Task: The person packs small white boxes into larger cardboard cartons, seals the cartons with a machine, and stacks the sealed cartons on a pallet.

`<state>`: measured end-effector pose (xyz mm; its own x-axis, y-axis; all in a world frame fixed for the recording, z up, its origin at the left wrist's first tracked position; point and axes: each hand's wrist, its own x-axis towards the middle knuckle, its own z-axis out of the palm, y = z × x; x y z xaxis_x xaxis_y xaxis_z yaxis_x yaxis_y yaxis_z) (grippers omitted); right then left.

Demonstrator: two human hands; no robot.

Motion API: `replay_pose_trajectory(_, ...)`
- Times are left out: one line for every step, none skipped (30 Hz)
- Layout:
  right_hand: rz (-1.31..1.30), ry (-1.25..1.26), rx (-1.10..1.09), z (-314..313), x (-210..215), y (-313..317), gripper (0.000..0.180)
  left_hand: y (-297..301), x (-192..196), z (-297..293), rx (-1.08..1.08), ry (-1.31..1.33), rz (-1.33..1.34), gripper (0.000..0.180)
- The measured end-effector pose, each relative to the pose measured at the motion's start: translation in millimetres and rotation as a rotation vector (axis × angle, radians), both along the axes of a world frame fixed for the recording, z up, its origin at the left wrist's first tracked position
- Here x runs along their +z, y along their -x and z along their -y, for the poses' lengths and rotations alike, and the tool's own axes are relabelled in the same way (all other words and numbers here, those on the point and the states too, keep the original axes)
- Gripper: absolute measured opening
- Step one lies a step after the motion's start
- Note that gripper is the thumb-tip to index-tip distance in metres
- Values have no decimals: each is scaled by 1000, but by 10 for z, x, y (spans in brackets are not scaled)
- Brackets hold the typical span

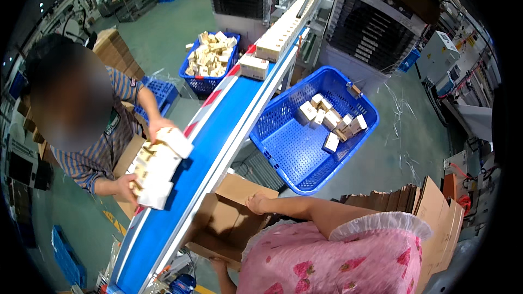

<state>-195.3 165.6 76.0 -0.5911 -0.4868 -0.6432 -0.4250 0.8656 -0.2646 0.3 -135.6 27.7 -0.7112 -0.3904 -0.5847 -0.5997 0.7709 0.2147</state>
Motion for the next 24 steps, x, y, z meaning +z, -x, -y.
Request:
replay_pose_trajectory(10,-11,-20,19,-32,15,41,48,-41,-21,-69,43,69,39)
replay_pose_trajectory(20,-22,-39,54,-72,29,44,79,-70,-25,-100,59,107,40)
replay_pose_trajectory(42,-33,-72,61,-145,8,48,87,-18,-70,-83,53,107,42)
replay_pose_trajectory(63,-44,-103,67,-216,23,52,118,35,-101,-37,24,79,45)
replay_pose_trajectory(57,-91,-88,104,-157,0,55,118,129,-141,14,-2,62,48)
replay_pose_trajectory(65,-77,-127,136,-119,7,54,141,196,-160,58,-32,45,50)
replay_pose_trajectory(77,-69,-163,145,-82,-9,53,141,262,-203,102,-62,36,53)
replay_pose_trajectory(93,-62,-204,128,-67,-32,53,171,309,-268,126,-80,32,56)
replay_pose_trajectory(103,-32,-180,88,-50,-46,45,173,356,-316,151,-101,30,59)
replay_pose_trajectory(104,-1,-132,103,4,-25,37,108,221,-270,99,-13,-30,57)
replay_pose_trajectory(110,23,-91,94,28,-26,30,54,104,-272,40,70,-84,55)
replay_pose_trajectory(103,31,-110,49,-31,-42,29,18,34,-330,-31,148,-132,53)
replay_pose_trajectory(101,39,-138,3,-128,-73,29,54,62,-363,-81,28,-91,50)
replay_pose_trajectory(100,47,-167,-58,-221,-120,29,134,91,-363,-131,-91,-49,47)
replay_pose_trajectory(124,37,-190,-24,-113,-126,28,136,69,-327,-48,-260,-55,46)
replay_pose_trajectory(142,30,-206,31,167,-97,28,136,58,-283,49,-424,-57,44)
replay_pose_trajectory(155,21,-234,39,339,-93,28,128,-8,-283,254,-655,-104,43)
replay_pose_trajectory(151,35,-270,39,338,-90,28,145,-30,-284,460,-883,-150,42)
replay_pose_trajectory(147,48,-305,23,299,-93,28,164,-50,-277,477,-901,-121,41)
replay_pose_trajectory(143,60,-340,-5,240,-94,29,189,-72,-278,495,-920,-91,40)
replay_pose_trajectory(135,50,-308,-24,137,-66,30,235,-69,-259,514,-936,-68,40)
replay_pose_trajectory(131,45,-279,-49,-54,-45,32,275,-116,-241,419,-908,-126,40)
replay_pose_trajectory(128,49,-227,49,-149,-2,33,258,-270,-148,344,-865,-194,41)
replay_pose_trajectory(130,47,-194,163,-108,32,34,208,-352,-51,277,-816,-255,42)
